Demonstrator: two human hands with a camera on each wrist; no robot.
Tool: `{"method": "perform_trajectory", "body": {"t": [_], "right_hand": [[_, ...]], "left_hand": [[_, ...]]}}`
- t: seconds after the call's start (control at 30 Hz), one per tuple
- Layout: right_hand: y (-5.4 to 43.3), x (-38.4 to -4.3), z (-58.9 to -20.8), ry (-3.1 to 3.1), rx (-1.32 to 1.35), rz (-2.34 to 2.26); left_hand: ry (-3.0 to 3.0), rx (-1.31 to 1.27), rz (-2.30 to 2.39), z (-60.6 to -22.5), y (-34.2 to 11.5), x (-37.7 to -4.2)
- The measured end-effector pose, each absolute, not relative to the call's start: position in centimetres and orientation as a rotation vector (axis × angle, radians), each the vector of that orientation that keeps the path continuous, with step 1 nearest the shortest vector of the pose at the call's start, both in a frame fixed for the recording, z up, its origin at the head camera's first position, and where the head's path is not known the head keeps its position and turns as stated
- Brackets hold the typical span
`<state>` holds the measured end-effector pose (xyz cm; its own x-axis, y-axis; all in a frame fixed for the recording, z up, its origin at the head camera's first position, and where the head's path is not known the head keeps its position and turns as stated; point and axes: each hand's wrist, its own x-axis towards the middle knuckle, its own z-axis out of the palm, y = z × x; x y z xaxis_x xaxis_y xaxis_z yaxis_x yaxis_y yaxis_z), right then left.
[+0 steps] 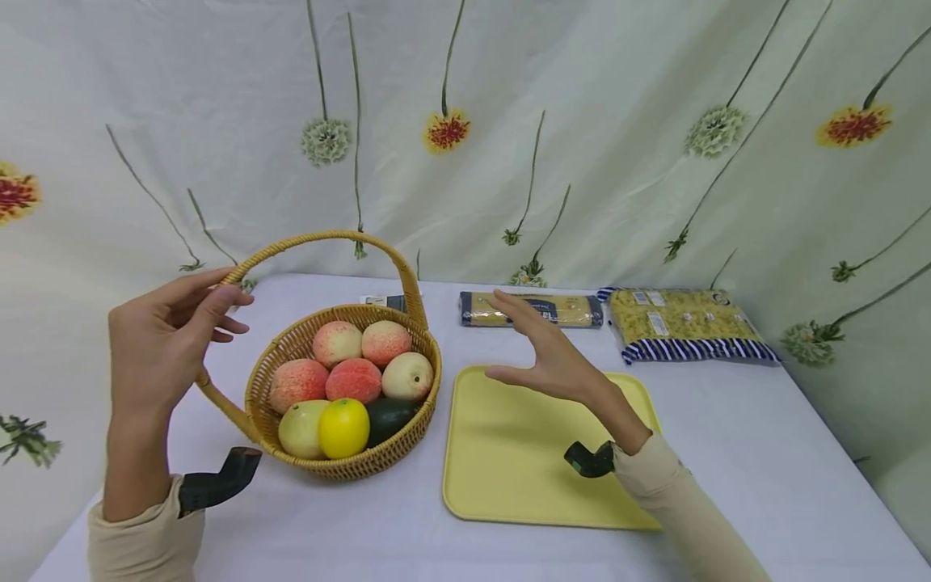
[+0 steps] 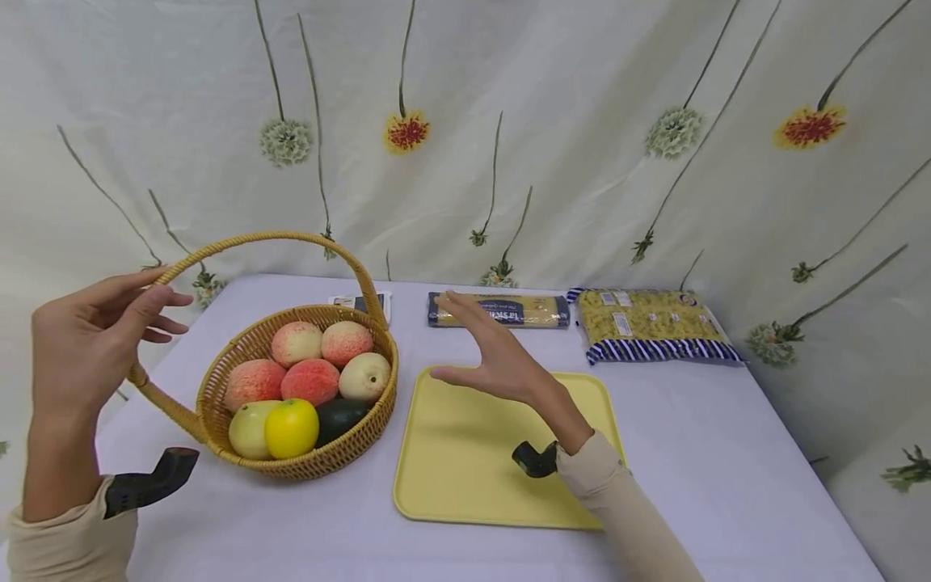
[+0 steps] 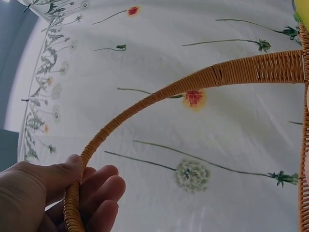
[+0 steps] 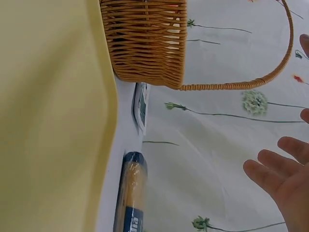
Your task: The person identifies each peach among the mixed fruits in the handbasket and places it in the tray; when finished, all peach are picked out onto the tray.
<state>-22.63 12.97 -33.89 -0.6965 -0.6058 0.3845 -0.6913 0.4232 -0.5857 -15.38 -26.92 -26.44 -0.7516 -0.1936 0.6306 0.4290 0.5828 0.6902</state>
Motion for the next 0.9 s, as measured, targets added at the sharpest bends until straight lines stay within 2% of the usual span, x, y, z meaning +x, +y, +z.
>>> {"method": "perform_trajectory", "body": {"t": [0.4, 0.9], "right_hand": [[8.7, -24.2, -33.4, -2.654, 1.295, 1.144], [4.0, -26.0, -31.3, -2.88, 1.499, 0.964]], "left_hand": [[-2.138, -0.141, -1.187, -26.4, -26.8, -15.0], [-2.206, 0.102, -0.958, -25.8, -25.4, -14.4]]}}
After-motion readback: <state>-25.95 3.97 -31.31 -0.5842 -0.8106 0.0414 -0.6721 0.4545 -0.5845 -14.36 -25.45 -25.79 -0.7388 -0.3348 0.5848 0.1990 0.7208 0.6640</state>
